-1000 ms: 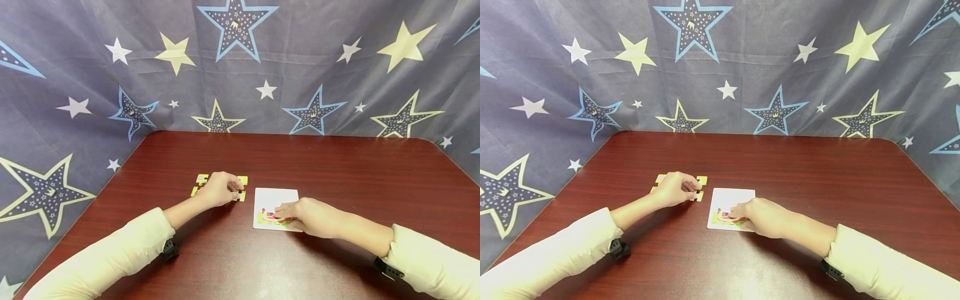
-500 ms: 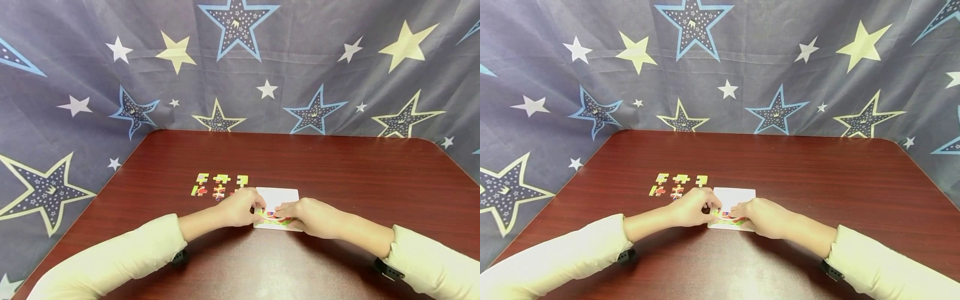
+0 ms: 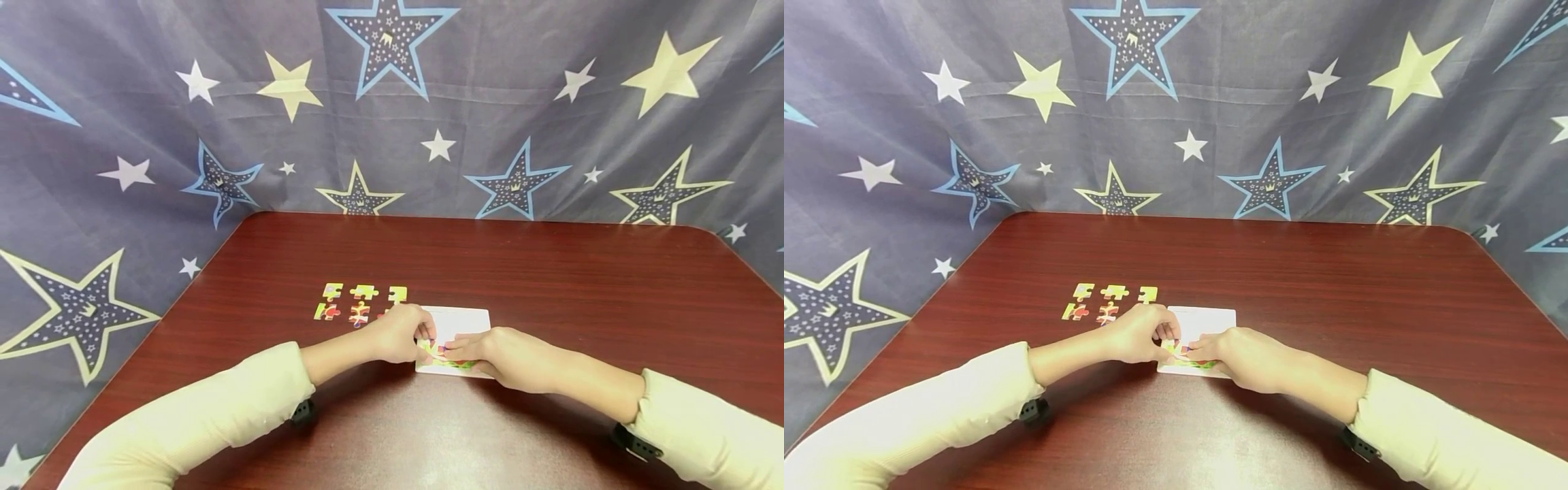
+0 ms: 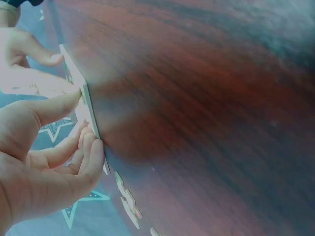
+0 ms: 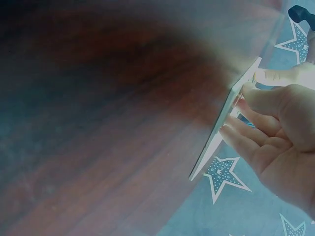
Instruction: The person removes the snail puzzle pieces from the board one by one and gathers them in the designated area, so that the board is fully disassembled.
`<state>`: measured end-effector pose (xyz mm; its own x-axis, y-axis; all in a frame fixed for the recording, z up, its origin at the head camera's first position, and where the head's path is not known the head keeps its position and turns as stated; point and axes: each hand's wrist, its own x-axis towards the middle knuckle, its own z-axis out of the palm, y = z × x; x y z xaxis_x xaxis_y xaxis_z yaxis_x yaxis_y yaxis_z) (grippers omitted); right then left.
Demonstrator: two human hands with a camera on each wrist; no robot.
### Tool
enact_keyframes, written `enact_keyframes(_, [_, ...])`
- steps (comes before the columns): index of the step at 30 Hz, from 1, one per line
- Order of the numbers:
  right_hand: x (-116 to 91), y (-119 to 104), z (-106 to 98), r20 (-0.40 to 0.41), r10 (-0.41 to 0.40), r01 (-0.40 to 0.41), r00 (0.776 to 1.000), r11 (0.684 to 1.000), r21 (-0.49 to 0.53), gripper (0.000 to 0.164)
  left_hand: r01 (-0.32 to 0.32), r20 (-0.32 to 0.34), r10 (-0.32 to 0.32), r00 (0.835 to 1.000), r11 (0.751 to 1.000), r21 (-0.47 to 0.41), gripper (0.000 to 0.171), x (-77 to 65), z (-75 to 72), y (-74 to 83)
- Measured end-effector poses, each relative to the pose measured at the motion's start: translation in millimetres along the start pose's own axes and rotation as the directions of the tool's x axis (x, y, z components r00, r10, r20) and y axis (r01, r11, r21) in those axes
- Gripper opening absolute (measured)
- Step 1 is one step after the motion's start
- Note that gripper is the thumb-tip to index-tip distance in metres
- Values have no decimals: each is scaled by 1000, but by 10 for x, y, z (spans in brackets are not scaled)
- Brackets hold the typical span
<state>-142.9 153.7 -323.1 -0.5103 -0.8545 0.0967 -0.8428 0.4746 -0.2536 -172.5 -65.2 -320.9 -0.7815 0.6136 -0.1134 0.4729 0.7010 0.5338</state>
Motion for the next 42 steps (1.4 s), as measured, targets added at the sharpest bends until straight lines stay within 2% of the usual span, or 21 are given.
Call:
enact_keyframes(6, [20,15,42,2,-21,21,1000,1000,10,40,67,1,-68,998,987,-148,23,-2,-15,0])
enact_keyframes(12, [20,15,55,24,-27,27,999,1000,9,39,77,-6,-81,997,967,-244,17,-10,-2,-2])
enact_keyframes(19, [5,11,56,22,-18,18,1000,1000,2,37,66,-55,-83,995,963,-262,15,-56,-24,-34])
enact_keyframes(26, [5,-2,52,21,2,-2,1000,1000,18,34,76,-85,-98,992,971,-228,14,-156,-127,-106])
enact_keyframes(35, [4,8,31,18,1,-1,1000,1000,14,34,122,-74,-147,986,956,-265,12,-319,-269,-311])
enact_keyframes(42, [-3,15,33,13,-5,5,1000,1000,3,34,169,-63,-193,979,947,-272,14,-457,-360,-539])
